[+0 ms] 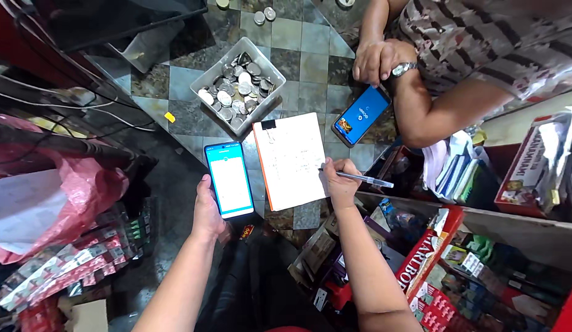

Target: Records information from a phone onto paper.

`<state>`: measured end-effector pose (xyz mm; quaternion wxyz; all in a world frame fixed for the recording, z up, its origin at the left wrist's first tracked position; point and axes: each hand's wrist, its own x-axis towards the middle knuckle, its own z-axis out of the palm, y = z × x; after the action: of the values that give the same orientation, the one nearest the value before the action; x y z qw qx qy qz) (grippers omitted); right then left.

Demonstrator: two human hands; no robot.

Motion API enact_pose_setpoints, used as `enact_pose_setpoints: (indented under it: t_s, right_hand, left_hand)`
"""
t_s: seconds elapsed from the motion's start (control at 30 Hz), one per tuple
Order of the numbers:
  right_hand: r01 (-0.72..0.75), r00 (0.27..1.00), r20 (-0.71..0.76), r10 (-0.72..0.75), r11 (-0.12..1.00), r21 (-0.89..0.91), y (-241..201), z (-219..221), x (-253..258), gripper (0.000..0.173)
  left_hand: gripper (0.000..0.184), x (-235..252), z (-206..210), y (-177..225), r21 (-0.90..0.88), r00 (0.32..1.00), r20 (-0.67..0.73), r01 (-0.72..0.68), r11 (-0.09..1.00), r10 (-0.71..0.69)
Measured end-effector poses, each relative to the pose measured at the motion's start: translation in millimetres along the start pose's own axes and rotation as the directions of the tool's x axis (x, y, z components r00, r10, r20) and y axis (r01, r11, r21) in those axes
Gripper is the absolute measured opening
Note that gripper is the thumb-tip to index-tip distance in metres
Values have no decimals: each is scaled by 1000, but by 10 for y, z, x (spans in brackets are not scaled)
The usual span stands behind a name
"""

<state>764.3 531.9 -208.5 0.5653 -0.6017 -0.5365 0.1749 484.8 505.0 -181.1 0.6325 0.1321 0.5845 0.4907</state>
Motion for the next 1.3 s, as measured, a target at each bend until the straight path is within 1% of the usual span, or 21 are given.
enact_pose_setpoints:
  t_s: [0.1, 0.2, 0.3, 0.47, 0.57, 0.77, 0.97, 1.13, 1.3]
  right_hand:
    - [-25, 1000, 10, 24, 998, 51, -1, 0, 11, 29]
    - [-57, 998, 13, 56, 998, 36, -17, 3, 12, 27]
    - [-44, 999, -4, 44, 999, 25, -3, 11, 14, 29]
    - [-42, 999, 0, 42, 999, -15, 3, 19, 0, 29]
    - [-29, 1000, -9, 29, 1000, -4, 8, 21, -10, 28]
    - [-45, 999, -18, 44, 999, -28, -4, 5, -5, 28]
    - [-62, 998, -14, 62, 998, -31, 10, -9, -5, 29]
    - [-50, 999, -17, 51, 998, 41, 24, -7, 0, 29]
    - [-45, 999, -11, 46, 999, 30, -4, -12, 12, 27]
  left_hand:
    - [54, 6, 0, 0, 15, 1000, -12, -1, 1000, 1]
    - [53, 2, -11, 0, 10, 1000, -18, 1, 1000, -1]
    - [52, 11, -15, -5, 1, 1000, -27, 15, 1000, -15]
    - [43, 26, -56, -12, -11, 999, 3, 38, 999, -38]
    - [39, 23, -77, -8, 12, 998, 18, 53, 999, -53]
    - [34, 20, -88, -11, 10, 998, 56, 32, 999, -32]
    - [34, 20, -72, -5, 21, 999, 43, 28, 999, -29]
    - [35, 18, -66, -9, 35, 1000, 22, 11, 999, -12]
    - [38, 31, -40, -19, 44, 1000, 25, -6, 999, 5]
